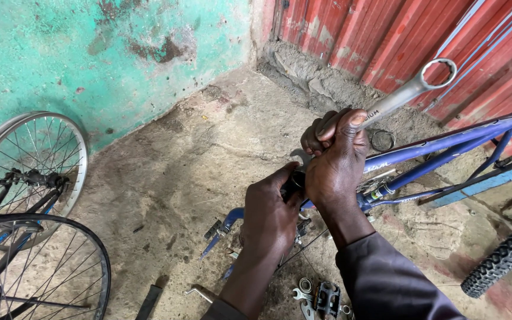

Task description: The person cleans a bicycle chain with a brush and grease, then wipes the bicycle frame with a cloth. They proceed to insert a headset bearing into the bicycle's head tube and use a wrench to tighten it.

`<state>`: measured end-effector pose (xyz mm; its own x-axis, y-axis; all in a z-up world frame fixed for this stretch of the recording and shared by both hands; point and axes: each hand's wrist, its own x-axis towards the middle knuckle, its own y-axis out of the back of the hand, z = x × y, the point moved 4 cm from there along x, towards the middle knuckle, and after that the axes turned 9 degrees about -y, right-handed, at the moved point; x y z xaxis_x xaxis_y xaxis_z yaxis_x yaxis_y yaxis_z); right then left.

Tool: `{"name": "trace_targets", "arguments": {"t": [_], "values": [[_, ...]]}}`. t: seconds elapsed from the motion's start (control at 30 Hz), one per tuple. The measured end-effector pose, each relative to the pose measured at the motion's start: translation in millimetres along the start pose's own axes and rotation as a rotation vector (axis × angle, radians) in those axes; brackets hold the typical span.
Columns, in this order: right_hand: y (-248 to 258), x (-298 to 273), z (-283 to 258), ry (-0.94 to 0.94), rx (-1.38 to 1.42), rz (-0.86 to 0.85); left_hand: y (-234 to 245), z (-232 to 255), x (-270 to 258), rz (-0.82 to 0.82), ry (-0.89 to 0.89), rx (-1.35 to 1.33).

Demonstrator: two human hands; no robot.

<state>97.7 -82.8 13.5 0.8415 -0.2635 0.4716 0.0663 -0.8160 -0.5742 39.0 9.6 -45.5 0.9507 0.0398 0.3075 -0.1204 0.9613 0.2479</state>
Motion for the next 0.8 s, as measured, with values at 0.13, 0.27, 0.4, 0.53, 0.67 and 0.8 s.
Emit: {"name": "trace_targets", "arguments": {"t": [0.13, 0.27, 0.4, 0.53, 0.67, 0.8], "values": [[-0.4, -1.3, -2.0, -0.016, 0.011, 0.016, 2.0, 4.9, 1.6, 0.020, -0.009, -0.008], [15.5, 5.7, 1.0, -0.010, 0.010, 0.057, 2.4, 6.1, 1.8, 0.024, -0.028, -0.013], [1.2, 0.0, -6.1, -0.033, 0.018, 0.058, 2.7, 2.8, 2.6, 0.028, -0.034, -0.013], [9.2, 2.5, -5.5, -0.042, 0.018, 0.075, 3.1, -3.5, -0.2, 0.016, -0.040, -0.012], [0.9, -0.5, -8.9, -0.099, 0.038, 0.075, 0.8, 5.4, 2.3, 0.015, -0.046, -0.029], [4.7, 0.5, -6.4, -0.113, 0.059, 0.058, 1.7, 7.9, 4.0, -0.023, -0.028, -0.003]]}}
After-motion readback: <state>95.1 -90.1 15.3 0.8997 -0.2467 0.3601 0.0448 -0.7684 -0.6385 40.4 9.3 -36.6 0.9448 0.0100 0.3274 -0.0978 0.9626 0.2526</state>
